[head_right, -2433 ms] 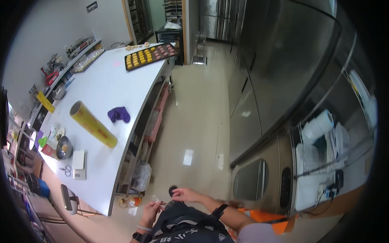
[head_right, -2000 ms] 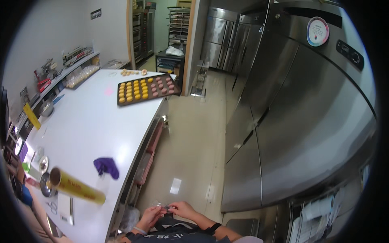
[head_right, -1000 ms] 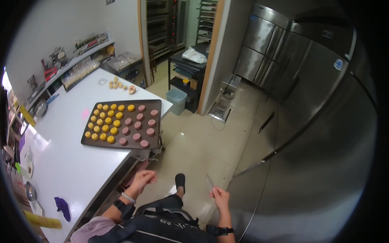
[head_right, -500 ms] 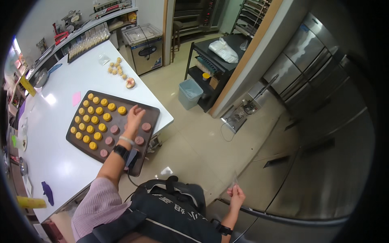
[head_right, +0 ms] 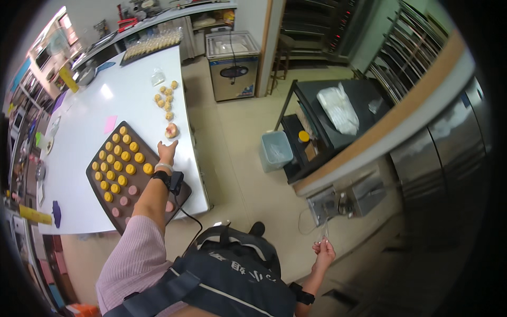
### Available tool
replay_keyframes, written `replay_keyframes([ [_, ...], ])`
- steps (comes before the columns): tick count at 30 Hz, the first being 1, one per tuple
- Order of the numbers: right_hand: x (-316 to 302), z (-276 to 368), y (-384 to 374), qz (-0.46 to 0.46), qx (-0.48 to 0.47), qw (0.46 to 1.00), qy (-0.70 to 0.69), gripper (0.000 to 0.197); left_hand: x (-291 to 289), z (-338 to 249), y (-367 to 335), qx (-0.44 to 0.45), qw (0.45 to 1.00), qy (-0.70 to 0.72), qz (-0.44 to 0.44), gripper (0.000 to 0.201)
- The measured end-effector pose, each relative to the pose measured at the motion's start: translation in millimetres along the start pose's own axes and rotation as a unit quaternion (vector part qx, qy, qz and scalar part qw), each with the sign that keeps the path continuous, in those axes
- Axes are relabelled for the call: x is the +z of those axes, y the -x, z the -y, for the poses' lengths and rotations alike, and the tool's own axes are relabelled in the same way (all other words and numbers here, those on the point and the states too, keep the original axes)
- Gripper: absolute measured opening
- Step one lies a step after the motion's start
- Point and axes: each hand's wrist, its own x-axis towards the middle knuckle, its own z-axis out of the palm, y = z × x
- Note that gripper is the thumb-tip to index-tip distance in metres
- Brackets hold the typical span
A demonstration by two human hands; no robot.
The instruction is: The person places small pastries into individual clear plastic wrappers by hand and then arranges the wrapped pastries onto a black tray.
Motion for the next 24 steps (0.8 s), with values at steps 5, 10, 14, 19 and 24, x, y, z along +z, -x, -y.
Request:
replay_keyframes([
  [5, 75.3, 69.4, -107.1, 0.124, -0.031, 0.99, 0.059, 0.026, 26.7, 2.9, -8.7, -0.029, 0.998, 0.031, -0.053, 0.095],
  [10, 184.1, 114.6, -162.3, 0.262, -0.057, 0.958, 0.104, 0.027, 40.0, -15.3, -19.6, -0.052, 0.995, -0.005, -0.085, 0.097],
  [14, 266.9, 131.9, -182.5, 0.323, -0.087, 0.936, 0.114, 0.027, 50.9, -40.9, -40.9, -0.151, 0.984, -0.041, -0.088, 0.094],
  [19, 356.6, 158.9, -187.9, 0.394, -0.085, 0.9, 0.168, 0.025, 67.0, -42.2, -50.3, -0.185, 0.97, -0.081, -0.134, 0.086],
  [24, 440.9, 165.3, -194.0, 0.451, -0.083, 0.875, 0.153, 0.025, 65.7, -41.0, -54.0, -0.097, 0.965, 0.061, -0.238, 0.075],
])
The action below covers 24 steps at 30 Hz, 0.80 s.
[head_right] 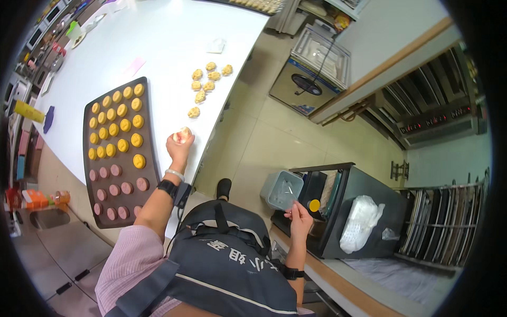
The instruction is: The person places small pastries into individual clear plastic wrappers by hand and then arranges the wrapped pastries onto a black tray.
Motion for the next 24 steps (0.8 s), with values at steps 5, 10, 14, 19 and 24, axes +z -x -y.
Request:
replay_keyframes([
  [5, 28.7, 16.1, -58.1, 0.087, -0.006, 0.996, 0.025, 0.025, -56.4, -96.1, 33.4, 0.141, 0.952, 0.226, 0.149, 0.075],
  [10, 46.6, 45.5, -102.1, 0.147, -0.027, 0.989, 0.024, 0.025, -131.9, -236.9, 107.4, 0.337, 0.852, 0.279, 0.289, 0.069],
  [14, 67.0, 53.0, -121.2, 0.216, -0.046, 0.975, 0.027, 0.024, -166.0, -293.9, 150.6, 0.511, 0.685, 0.346, 0.387, 0.062],
  [19, 58.9, 55.3, -128.0, 0.255, -0.062, 0.965, 0.031, 0.024, -149.4, -313.8, 164.5, 0.638, 0.426, 0.33, 0.55, 0.086],
  [24, 45.8, 58.1, -137.3, 0.252, -0.071, 0.965, 0.01, 0.023, -141.0, -328.4, 223.3, 0.408, 0.415, 0.603, 0.545, 0.072],
])
